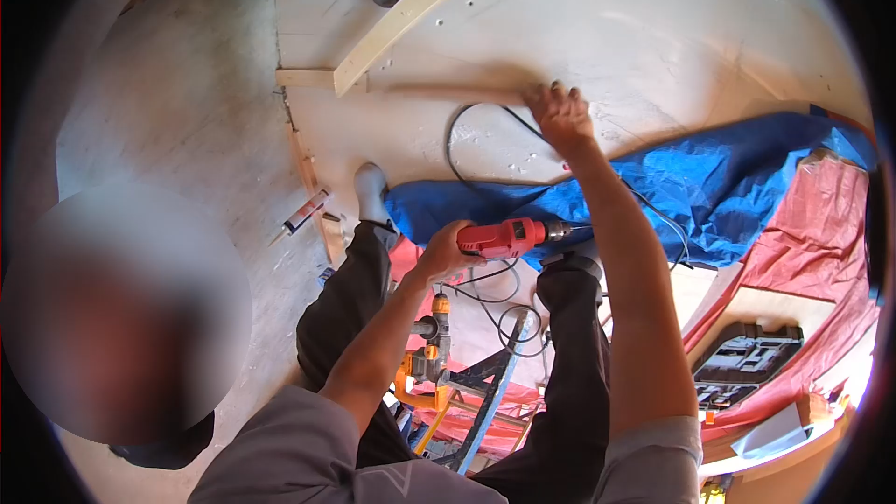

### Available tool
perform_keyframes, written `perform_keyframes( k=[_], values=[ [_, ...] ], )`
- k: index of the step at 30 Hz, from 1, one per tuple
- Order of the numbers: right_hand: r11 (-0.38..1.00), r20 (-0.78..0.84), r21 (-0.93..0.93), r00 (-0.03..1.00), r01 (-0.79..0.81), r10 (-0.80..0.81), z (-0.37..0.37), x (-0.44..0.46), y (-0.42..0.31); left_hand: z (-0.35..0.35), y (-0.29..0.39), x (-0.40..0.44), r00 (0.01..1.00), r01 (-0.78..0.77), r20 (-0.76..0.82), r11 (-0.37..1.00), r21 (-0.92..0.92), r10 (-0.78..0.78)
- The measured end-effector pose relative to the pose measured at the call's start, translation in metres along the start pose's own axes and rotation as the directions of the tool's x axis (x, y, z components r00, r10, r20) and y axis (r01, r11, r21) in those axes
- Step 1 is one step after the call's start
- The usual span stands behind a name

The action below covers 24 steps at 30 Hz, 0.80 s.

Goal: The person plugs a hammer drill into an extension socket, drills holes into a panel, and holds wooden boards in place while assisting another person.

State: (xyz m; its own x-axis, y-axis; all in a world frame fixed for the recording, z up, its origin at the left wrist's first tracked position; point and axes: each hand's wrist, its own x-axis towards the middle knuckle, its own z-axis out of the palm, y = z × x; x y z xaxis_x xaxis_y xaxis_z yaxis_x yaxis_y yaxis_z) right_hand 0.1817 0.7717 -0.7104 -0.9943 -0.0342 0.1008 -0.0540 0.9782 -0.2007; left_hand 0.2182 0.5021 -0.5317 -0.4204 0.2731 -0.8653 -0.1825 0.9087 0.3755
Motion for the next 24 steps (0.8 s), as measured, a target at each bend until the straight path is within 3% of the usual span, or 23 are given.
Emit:
perform_keyframes(
  k=[3, 5, 6, 9, 11, 13, 15, 17, 18, 24],
  values=[
    [0.998, 0.018, 0.058, 0.999, 0.031, -0.032, -0.001, -0.039, -0.014, 0.005, 0.004, -0.009, 0.998, 0.059, 0.039, 0.998, -0.015, -0.058],
    [0.964, 0.369, 0.267, 0.924, 0.001, -0.104, -0.017, -0.049, -0.013, 0.014, -0.007, -0.014, 0.996, 0.085, 0.021, 0.996, -0.007, -0.085],
    [0.970, 0.404, 0.240, 0.905, 0.034, -0.132, -0.042, -0.050, -0.004, 0.018, -0.008, -0.018, 0.997, 0.072, 0.001, 0.997, 0.010, -0.072],
    [0.984, 0.088, 0.131, 0.988, 0.118, -0.130, -0.013, -0.071, 0.037, 0.023, -0.002, -0.030, 0.993, 0.107, 0.046, 0.994, 0.025, -0.108],
    [0.990, 0.243, 0.118, 0.969, -0.071, 0.041, -0.037, -0.058, 0.058, 0.029, -0.003, -0.038, 0.992, 0.123, 0.044, 0.992, -0.016, -0.122],
    [1.000, 0.111, 0.009, 0.994, -0.020, 0.019, -0.030, -0.074, 0.057, 0.035, 0.007, -0.044, 0.989, 0.139, 0.055, 0.989, -0.046, -0.136],
    [1.000, 0.127, 0.028, 0.992, -0.011, 0.007, -0.028, -0.087, 0.045, 0.033, 0.021, -0.056, 0.986, 0.164, 0.048, 0.985, -0.054, -0.162],
    [0.980, 0.358, 0.136, 0.930, -0.145, 0.088, -0.044, -0.084, 0.054, 0.033, 0.029, -0.068, 0.980, 0.196, 0.039, 0.980, -0.040, -0.195],
    [0.952, 0.330, 0.193, 0.929, -0.239, 0.166, -0.047, -0.088, 0.064, 0.033, 0.035, -0.074, 0.982, 0.190, 0.027, 0.981, -0.034, -0.189],
    [0.819, 0.405, 0.085, 0.771, -0.568, 0.492, -0.076, -0.113, 0.116, 0.028, 0.069, -0.094, 0.989, 0.146, -0.012, 0.989, -0.009, -0.147]
  ],
)
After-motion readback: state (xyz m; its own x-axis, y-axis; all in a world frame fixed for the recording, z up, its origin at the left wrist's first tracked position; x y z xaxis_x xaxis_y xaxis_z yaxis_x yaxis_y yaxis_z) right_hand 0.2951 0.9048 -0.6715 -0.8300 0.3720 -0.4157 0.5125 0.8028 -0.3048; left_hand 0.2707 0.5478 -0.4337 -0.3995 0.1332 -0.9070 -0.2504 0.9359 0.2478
